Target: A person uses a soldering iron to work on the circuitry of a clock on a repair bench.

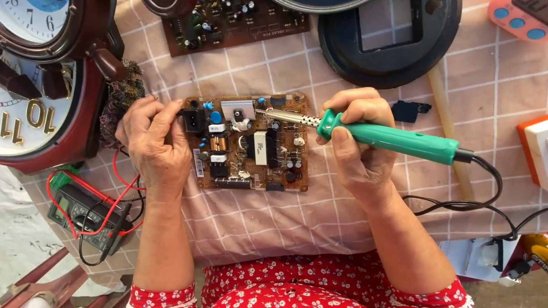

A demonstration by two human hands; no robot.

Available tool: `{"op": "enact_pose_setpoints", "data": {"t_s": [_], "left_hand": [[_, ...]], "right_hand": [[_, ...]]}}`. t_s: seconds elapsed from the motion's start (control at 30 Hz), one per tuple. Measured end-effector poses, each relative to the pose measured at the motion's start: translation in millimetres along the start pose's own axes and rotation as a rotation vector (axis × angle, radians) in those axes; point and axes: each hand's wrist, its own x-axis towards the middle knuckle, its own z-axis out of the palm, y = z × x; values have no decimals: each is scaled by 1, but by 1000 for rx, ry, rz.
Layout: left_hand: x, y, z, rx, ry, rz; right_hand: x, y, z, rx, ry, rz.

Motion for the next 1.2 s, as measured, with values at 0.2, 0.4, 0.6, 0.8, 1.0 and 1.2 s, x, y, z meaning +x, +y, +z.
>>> {"op": "enact_pose_setpoints", "data": {"t_s": [0.2, 0.4, 0.6, 0.8, 1.0, 1.2], "left_hand": [[0, -3, 1, -13, 23, 4], [-3, -10, 1, 11, 30, 29], [-6, -16, 3, 54, 64, 48], [-4, -15, 2, 39, 81, 60], [-5, -17, 3, 60, 116, 60], [-7, -18, 3, 37, 137, 35]], "right_hand": [[-1, 7, -1, 32, -21, 27], [-5, 3, -5, 22, -141, 71], [-9, 7, -6, 6, -175, 71], [-10, 6, -4, -9, -172, 40], [-8, 3, -3, -44, -206, 37], [-6, 12, 0, -22, -151, 21]]}}
